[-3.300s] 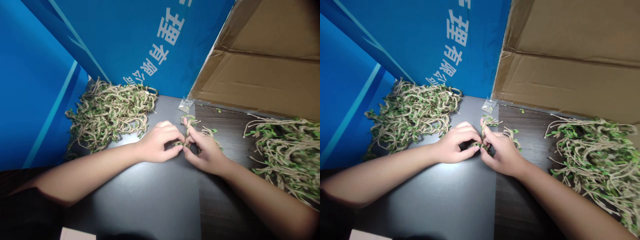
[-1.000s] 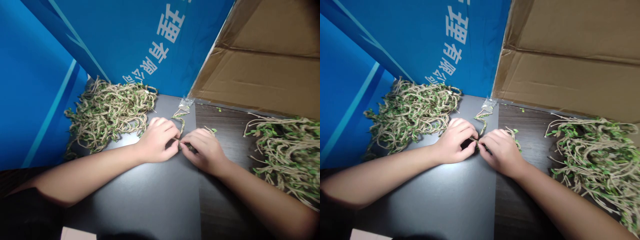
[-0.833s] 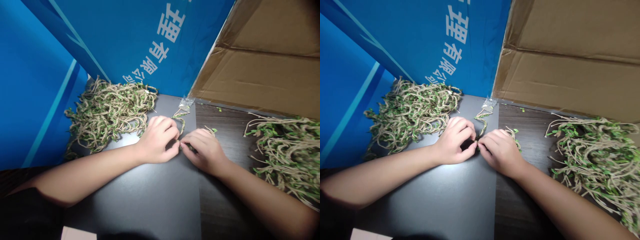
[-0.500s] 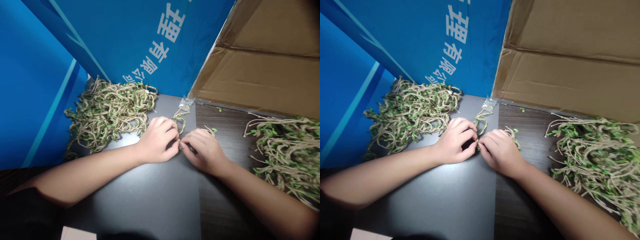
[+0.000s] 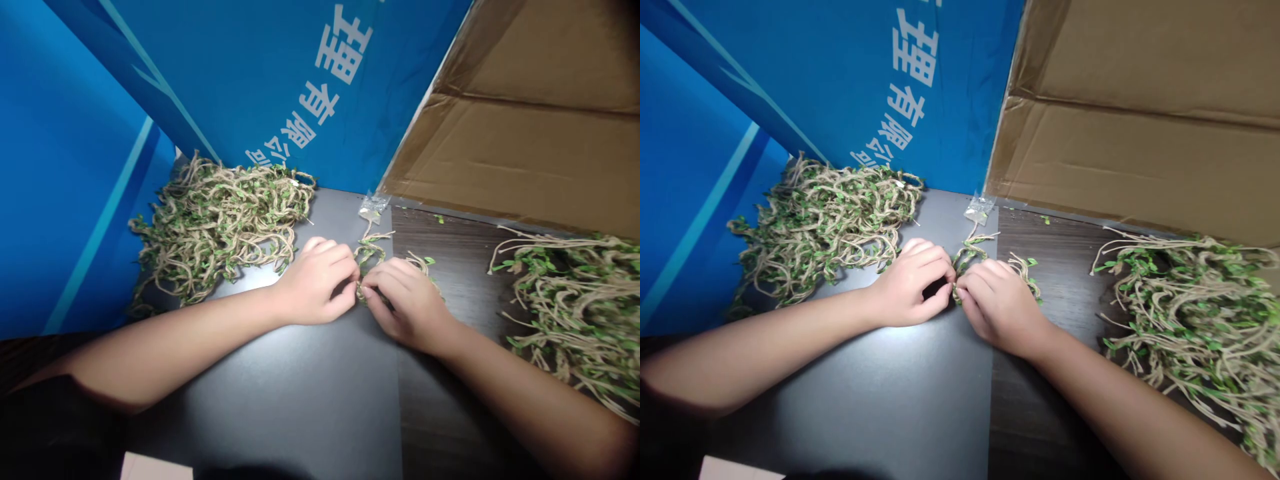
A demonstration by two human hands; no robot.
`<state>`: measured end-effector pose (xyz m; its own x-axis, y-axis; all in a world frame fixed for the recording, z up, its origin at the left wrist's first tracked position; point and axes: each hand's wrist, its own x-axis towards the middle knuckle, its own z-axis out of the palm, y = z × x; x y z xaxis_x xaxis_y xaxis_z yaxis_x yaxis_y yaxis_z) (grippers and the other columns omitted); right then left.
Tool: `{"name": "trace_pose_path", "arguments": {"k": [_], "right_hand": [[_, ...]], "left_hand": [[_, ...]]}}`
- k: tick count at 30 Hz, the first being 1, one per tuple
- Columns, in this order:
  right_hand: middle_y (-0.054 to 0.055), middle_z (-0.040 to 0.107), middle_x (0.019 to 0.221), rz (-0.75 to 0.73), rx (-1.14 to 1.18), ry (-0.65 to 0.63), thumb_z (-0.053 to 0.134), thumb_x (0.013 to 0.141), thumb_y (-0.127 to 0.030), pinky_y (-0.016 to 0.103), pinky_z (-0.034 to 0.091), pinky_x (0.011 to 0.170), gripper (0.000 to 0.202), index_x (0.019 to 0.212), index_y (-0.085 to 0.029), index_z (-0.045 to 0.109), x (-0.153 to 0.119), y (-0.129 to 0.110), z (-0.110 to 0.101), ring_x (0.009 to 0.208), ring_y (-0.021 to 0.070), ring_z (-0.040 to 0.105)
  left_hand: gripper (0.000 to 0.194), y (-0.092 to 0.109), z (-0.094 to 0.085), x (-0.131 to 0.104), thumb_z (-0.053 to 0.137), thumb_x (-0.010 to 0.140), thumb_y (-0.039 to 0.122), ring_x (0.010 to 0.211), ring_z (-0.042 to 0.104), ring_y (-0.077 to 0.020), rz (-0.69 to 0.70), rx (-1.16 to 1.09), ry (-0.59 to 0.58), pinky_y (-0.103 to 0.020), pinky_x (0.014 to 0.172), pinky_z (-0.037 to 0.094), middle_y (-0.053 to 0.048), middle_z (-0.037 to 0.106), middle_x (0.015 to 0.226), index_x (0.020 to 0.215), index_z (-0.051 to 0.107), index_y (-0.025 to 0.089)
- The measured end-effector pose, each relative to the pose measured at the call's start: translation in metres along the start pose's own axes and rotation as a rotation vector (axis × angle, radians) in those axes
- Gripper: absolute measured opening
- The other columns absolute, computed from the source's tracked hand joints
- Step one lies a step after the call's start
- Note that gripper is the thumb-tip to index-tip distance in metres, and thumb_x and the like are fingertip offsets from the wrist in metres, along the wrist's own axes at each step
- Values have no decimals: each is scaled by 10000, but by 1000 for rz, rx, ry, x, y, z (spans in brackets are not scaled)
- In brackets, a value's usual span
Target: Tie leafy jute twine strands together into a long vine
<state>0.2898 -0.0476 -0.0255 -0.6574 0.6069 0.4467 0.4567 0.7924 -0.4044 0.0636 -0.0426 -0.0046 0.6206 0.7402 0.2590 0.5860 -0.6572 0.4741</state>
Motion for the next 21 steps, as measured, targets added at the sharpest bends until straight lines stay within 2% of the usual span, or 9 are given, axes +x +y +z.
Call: {"name": "trace_pose_path", "arguments": {"k": [4, 13, 18, 21], "right_hand": [[46, 688, 900, 22, -8, 29, 606, 985, -145, 374, 446, 759, 56, 969, -192, 580, 1, -1, 0, 837, 207, 572], [50, 714, 906, 4, -48, 95, 626, 980, -149, 363, 435, 740, 56, 968, -194, 595, 2, -2, 0, 827, 204, 603], [40, 725, 886, 30, -68, 107, 642, 973, -149, 362, 434, 740, 63, 955, -196, 604, 2, -1, 0, 801, 194, 614], [45, 739, 929, 26, -93, 118, 679, 971, -186, 367, 440, 756, 65, 1010, -195, 628, 0, -1, -1, 819, 197, 635]], "left_hand": [[117, 0, 0, 2, 549, 927, 232, 837, 555, -200, -52, -49, 26, -389, 838, 375, -40, 638, 857, 872, 638, 179], [85, 1, 1, 3, 571, 874, 206, 793, 530, -180, -71, -70, 91, -368, 800, 360, -15, 605, 817, 819, 628, 176], [84, 0, 1, 2, 581, 876, 201, 793, 528, -181, -63, -24, 112, -365, 795, 360, -20, 612, 813, 810, 627, 177], [102, 0, 2, 1, 586, 895, 216, 799, 531, -186, -53, 15, 110, -369, 808, 368, -25, 617, 808, 815, 635, 176]]}}
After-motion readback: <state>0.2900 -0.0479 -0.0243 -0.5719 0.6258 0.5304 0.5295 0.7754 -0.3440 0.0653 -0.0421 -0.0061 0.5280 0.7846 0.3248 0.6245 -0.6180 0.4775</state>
